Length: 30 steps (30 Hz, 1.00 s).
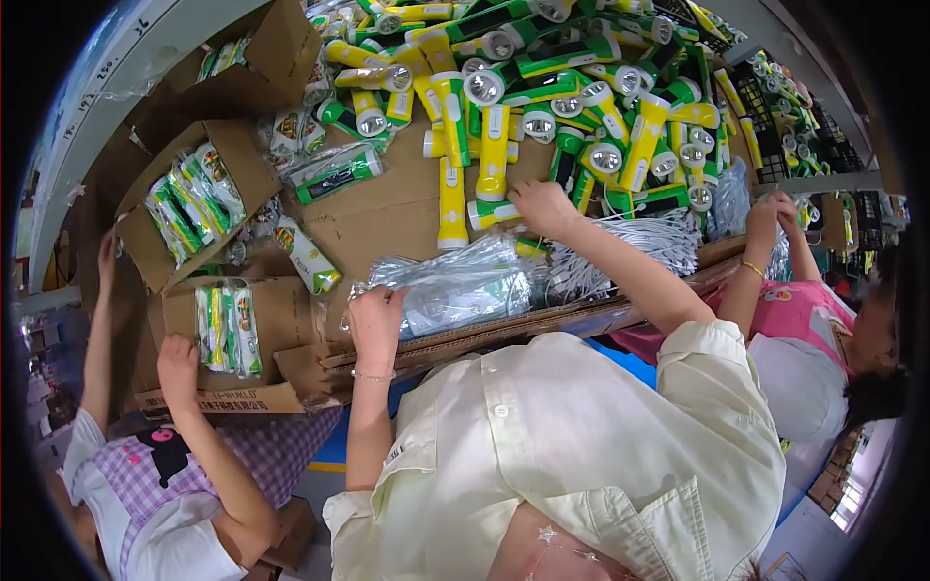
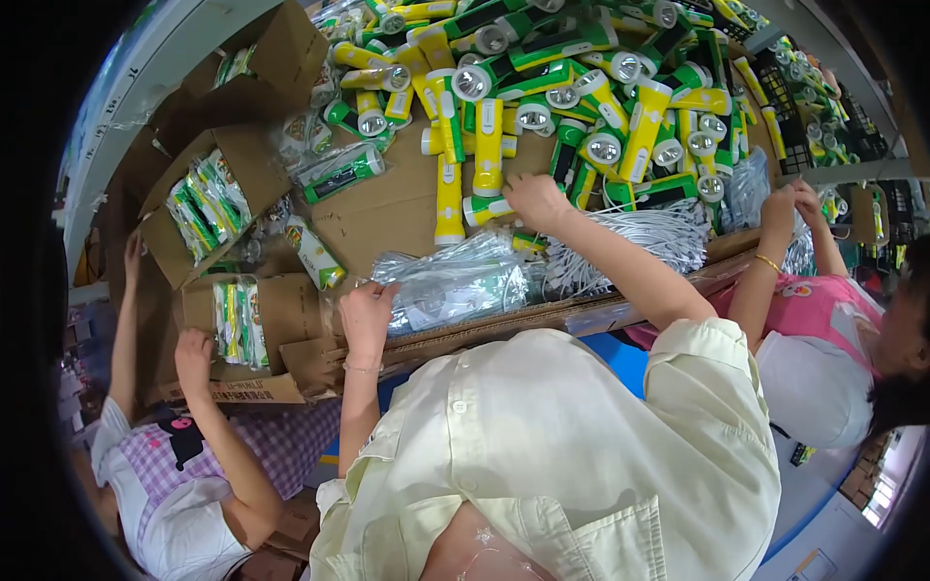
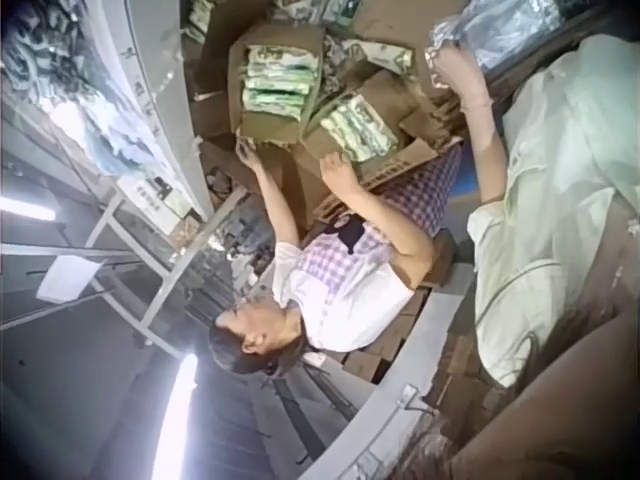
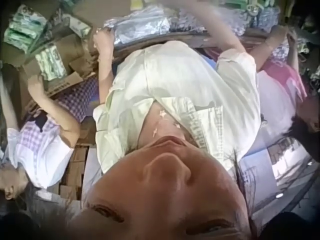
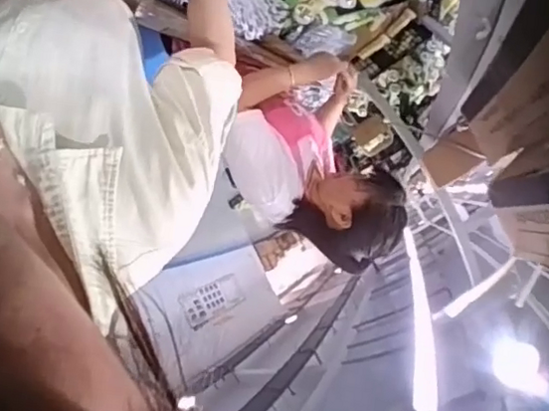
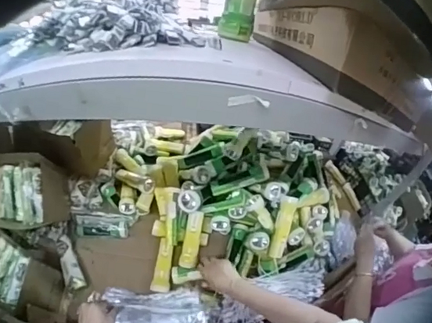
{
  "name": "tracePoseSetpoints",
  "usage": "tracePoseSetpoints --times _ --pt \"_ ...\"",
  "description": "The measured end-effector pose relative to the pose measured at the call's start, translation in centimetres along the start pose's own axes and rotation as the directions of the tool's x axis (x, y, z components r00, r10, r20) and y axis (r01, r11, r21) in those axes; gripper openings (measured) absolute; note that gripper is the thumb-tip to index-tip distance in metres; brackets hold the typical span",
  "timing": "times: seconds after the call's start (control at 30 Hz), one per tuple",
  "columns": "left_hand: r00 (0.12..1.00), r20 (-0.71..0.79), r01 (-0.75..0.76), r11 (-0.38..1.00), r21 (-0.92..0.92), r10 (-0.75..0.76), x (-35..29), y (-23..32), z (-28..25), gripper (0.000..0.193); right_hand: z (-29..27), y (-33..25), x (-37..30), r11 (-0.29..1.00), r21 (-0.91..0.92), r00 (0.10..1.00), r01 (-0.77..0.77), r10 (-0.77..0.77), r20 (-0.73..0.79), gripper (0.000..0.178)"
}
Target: Packaging flashlights into plastic bags and boxes at an assembly line.
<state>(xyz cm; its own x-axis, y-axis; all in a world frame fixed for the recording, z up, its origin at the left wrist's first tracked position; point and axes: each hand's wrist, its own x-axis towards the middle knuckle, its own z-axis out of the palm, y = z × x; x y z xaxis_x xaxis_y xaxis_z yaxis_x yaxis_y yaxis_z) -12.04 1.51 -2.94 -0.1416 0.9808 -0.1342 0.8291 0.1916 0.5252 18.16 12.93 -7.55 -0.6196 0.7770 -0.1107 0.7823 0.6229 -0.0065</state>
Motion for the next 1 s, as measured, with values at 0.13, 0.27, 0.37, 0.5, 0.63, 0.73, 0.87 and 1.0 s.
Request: tracePoseSetpoints --times 0.13,0.27,0.37,0.5,0.63,0.73,0.87,1.0 --pt "0.999 0.049 0.022 1.000 -0.007 -0.021 0.4 0.1 -0.2 0.026 -7.0 -1.4 0.4 0.954 0.256 0.986 -0.159 0.168 -0.016 0.039" --pt "0.998 0.059 0.005 1.000 0.016 -0.006 0.5 0.7 0.7 0.024 -11.8 -5.6 0.4 0.575 0.812 0.964 -0.102 0.258 -0.061 0.039" --pt "0.999 0.014 -0.036 0.994 -0.098 0.037 0.8 2.8 0.2 0.020 -7.7 -7.7 0.1 0.596 0.780 0.963 0.192 0.039 -0.267 0.043" --pt "0.993 0.094 -0.050 0.974 -0.223 0.073 0.3 1.8 0.9 0.013 -4.3 -9.1 -0.1 0.767 0.578 0.957 0.278 -0.167 -0.239 0.049" --pt "0.988 0.073 -0.106 0.948 -0.300 0.134 -0.3 1.4 1.2 0.007 -4.8 -9.9 -0.2 0.810 0.531 0.968 0.250 -0.202 -0.147 0.048" --pt "0.991 0.127 0.007 0.955 -0.296 0.032 -0.3 1.2 1.4 0.011 -5.1 -9.9 0.0 0.713 0.576 0.900 0.400 -0.186 -0.395 0.045" --pt "0.958 0.228 0.239 0.928 -0.285 -0.176 -0.2 2.3 0.9 0.019 -5.0 -9.8 -0.3 0.328 0.941 0.979 0.087 0.145 -0.141 0.038" --pt "0.980 0.154 0.165 0.956 -0.244 -0.129 -0.7 1.8 1.3 0.020 -7.8 -7.6 1.5 -0.774 0.562 0.886 0.293 0.440 0.144 0.036"
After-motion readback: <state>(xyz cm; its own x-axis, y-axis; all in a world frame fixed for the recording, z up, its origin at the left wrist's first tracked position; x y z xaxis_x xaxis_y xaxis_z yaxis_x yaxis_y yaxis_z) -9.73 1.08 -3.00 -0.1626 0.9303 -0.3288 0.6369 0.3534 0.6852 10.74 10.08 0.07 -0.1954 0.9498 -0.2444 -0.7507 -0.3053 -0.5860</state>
